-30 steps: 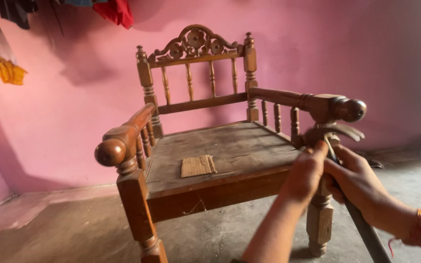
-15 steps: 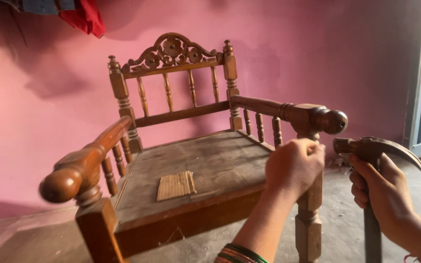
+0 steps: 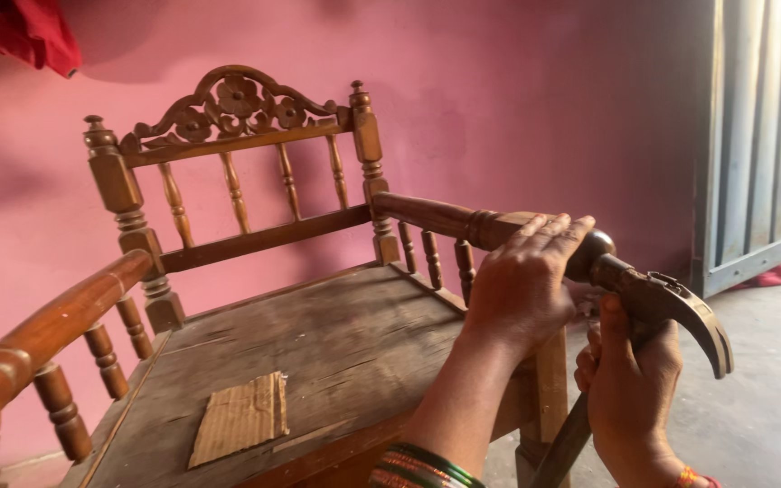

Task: The person uses a hammer to tap and adjust joints on a wooden chair, focusing on the armrest and leg connections. The person repeatedly strikes the same areas to tighten or align the chair components.

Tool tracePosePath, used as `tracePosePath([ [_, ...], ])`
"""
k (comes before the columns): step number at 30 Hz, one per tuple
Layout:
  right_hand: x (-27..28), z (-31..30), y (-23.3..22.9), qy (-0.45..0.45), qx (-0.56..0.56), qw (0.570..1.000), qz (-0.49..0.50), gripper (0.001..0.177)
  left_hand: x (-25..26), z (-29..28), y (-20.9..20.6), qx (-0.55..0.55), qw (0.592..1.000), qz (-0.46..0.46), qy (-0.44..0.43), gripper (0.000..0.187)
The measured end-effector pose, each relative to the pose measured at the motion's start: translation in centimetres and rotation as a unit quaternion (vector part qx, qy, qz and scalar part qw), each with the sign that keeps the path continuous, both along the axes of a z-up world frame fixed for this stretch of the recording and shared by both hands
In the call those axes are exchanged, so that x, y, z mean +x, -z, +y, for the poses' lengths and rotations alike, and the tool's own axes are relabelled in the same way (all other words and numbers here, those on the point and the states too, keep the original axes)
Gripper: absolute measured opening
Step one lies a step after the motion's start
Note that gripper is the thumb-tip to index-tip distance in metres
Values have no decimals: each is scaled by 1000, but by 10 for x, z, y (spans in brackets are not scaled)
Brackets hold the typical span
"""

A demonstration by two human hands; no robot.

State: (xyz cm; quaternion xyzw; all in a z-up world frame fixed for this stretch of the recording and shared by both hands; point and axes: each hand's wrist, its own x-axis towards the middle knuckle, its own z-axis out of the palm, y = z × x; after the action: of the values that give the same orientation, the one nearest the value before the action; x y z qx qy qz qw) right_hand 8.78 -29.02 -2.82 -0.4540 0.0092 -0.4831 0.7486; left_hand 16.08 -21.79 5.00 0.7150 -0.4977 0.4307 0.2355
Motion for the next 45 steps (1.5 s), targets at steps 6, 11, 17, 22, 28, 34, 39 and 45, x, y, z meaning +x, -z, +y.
tracePosePath([
  [6,-4,-8,0,23,-28,999,-28,20,-13,3,-3,35,992,118,-29,62],
  [11,-12,-10,8,41,-68,996,37,23,-27,0,-7,36,981,185,-48,54],
  [17,-11,-11,13,47,-84,995,27,25,-30,-3,-4,6,967,253,-14,54],
  [22,-3,-10,15,92,-106,989,55,26,-28,-4,3,-17,963,267,14,52],
  [28,-3,-6,12,92,-97,991,28,24,-29,-6,5,-32,959,279,29,52],
  [34,-5,-9,9,96,-117,989,-9,23,-32,-7,5,-29,955,293,24,52],
  [39,-2,-14,7,127,-125,983,43,26,-31,-9,5,-36,956,291,25,53],
  [45,-2,-15,8,142,-136,979,50,29,-33,-7,5,-37,952,302,31,54],
])
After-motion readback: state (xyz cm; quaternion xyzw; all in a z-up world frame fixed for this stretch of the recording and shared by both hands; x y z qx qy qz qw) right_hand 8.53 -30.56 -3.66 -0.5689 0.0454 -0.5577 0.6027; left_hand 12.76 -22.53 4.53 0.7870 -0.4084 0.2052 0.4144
